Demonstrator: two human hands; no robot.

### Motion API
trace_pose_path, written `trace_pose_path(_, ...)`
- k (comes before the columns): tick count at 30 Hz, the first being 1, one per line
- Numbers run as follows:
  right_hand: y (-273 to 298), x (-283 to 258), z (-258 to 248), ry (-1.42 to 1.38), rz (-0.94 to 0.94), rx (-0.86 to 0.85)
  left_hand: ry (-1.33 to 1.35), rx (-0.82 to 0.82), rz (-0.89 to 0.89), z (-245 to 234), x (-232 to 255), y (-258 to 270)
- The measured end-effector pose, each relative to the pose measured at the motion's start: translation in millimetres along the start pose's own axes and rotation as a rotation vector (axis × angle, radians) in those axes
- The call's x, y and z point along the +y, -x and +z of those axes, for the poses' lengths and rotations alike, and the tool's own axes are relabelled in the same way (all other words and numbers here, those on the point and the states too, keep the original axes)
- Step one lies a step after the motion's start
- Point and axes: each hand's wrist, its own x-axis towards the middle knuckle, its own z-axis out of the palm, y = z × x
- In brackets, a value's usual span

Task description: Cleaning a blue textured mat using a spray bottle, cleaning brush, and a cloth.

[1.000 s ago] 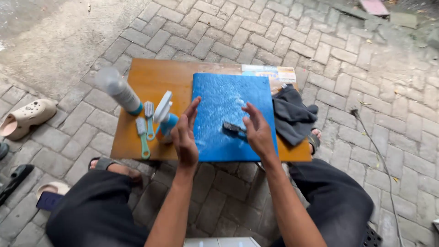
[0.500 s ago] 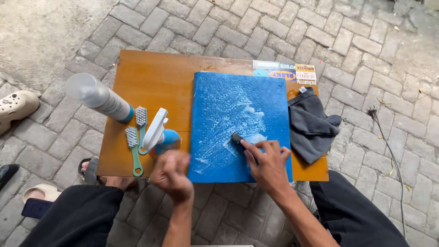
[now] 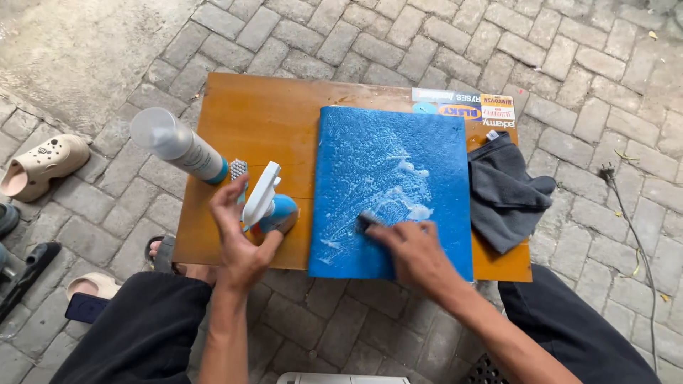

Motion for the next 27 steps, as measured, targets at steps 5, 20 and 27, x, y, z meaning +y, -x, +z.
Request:
trace_pose_path(5,-9,22,-17,0.037,0.249,0.036,0.075,-0.220,-0.139,6,-5,-27)
trace_pose_path(20,-15,7,18,0.192,0.064,-0.258,-0.018,-0.310,-0.005,14,-7,-50)
trace_pose_path(27,-72,13,-2,0.612,0.560,-0.520,0.066,-0.226,0.065,22,-26,-50)
